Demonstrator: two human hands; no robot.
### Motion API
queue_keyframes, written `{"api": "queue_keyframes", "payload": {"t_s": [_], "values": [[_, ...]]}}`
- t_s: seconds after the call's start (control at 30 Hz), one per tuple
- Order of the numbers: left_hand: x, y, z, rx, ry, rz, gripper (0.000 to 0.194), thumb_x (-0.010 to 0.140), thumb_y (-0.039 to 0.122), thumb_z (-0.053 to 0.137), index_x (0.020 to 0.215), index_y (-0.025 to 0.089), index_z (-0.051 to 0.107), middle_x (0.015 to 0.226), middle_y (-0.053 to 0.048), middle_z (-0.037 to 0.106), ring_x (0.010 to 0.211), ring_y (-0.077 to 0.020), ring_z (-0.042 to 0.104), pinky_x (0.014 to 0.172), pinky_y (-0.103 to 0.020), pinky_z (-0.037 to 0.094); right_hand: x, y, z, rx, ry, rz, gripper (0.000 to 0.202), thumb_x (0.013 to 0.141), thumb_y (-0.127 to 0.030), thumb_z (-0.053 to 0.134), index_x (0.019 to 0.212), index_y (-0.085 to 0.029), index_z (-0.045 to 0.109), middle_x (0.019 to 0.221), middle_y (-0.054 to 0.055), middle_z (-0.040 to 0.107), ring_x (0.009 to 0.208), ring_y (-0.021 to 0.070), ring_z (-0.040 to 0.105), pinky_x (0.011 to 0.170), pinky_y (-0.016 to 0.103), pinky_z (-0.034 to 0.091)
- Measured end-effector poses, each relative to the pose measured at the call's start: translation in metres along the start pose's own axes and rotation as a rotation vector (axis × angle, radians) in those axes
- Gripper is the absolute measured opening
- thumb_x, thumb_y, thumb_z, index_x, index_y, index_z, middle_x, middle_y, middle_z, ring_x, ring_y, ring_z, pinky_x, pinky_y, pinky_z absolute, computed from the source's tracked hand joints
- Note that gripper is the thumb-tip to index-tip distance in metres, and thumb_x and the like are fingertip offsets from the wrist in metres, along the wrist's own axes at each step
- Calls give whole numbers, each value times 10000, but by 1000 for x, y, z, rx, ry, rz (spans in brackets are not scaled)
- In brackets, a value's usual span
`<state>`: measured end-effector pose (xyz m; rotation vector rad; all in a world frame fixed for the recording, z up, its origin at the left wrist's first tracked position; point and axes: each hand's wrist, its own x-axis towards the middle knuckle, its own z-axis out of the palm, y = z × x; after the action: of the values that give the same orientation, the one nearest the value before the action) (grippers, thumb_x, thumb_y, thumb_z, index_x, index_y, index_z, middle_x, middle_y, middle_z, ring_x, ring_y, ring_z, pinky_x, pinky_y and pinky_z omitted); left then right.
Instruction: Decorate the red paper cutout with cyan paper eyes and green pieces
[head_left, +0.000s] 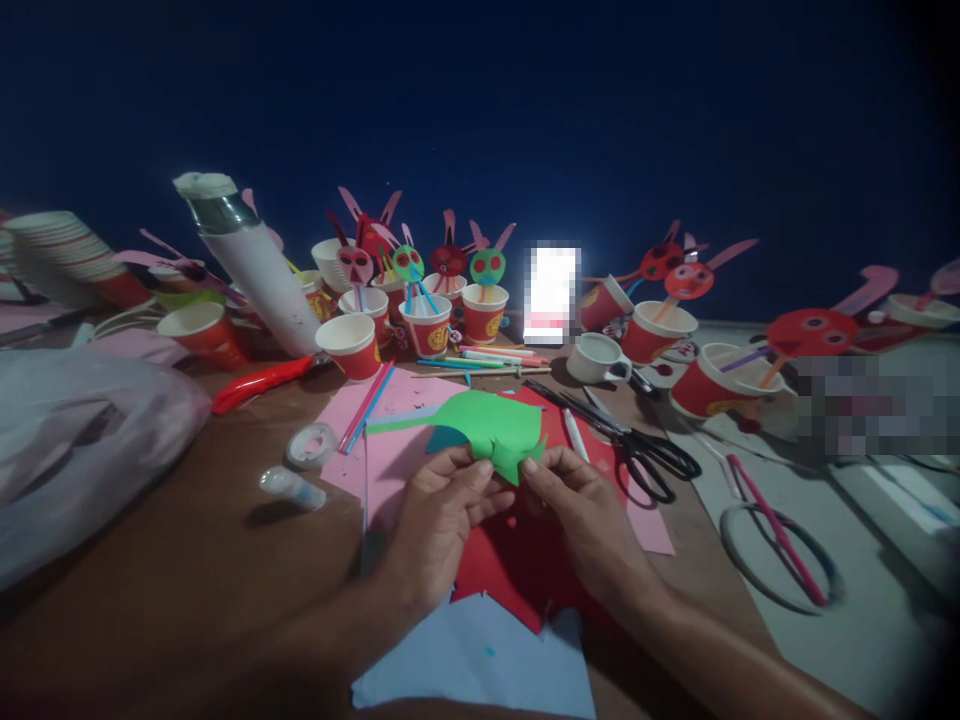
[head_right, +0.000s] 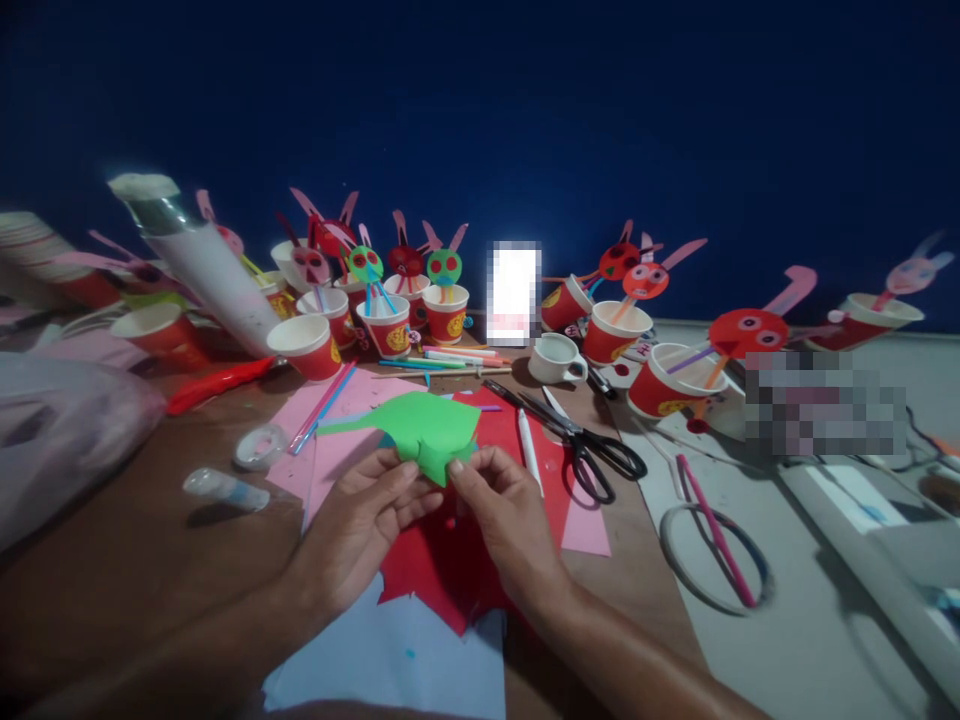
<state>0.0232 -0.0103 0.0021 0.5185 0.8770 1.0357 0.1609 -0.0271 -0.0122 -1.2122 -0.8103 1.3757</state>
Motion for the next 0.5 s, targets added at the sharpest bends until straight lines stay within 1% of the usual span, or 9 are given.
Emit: {"api": "queue_keyframes", "payload": {"t_s": [0.17, 0.27, 0.37, 0.43, 0.5], "values": [[0, 0, 0, 4, -22, -14, 253, 687, 230, 751, 879, 130, 620, 863, -52, 686, 781, -150, 651, 748, -280, 542, 1, 0, 1, 15, -1, 10, 304, 709, -416, 727, 705, -178, 538, 537, -58, 515, 497, 84, 444, 487, 207, 381], [-1, 0, 1, -19, -43, -8, 246, 695, 217, 739, 899, 137, 626, 879, -50, 689, 792, -151, 651, 755, -280, 538, 1, 1, 1, 40, -25, 13, 295, 724, -424, 713, 793, -176, 568, 611, -40, 549, 530, 94, 475, 516, 226, 423], [-3, 0, 3, -40, -84, 9, 250, 723, 174, 698, 954, 139, 609, 927, -59, 686, 840, -161, 653, 794, -291, 528, 1, 2, 2, 77, -51, 1, 272, 754, -417, 688, 837, -181, 580, 700, -22, 583, 580, 101, 515, 556, 235, 448], [-4, 0, 4, -42, -114, 22, 253, 740, 150, 672, 979, 135, 589, 950, -65, 679, 872, -165, 648, 835, -305, 514, 0, 2, 3, 84, -44, -5, 255, 757, -403, 690, 843, -190, 581, 689, -30, 582, 579, 99, 522, 561, 229, 442], [-4, 0, 4, -37, -122, 30, 253, 748, 140, 661, 985, 131, 572, 963, -69, 670, 892, -167, 642, 861, -315, 501, -1, 1, 4, 78, -30, -5, 245, 754, -396, 694, 849, -198, 583, 627, -46, 558, 549, 99, 513, 547, 226, 429]]}}
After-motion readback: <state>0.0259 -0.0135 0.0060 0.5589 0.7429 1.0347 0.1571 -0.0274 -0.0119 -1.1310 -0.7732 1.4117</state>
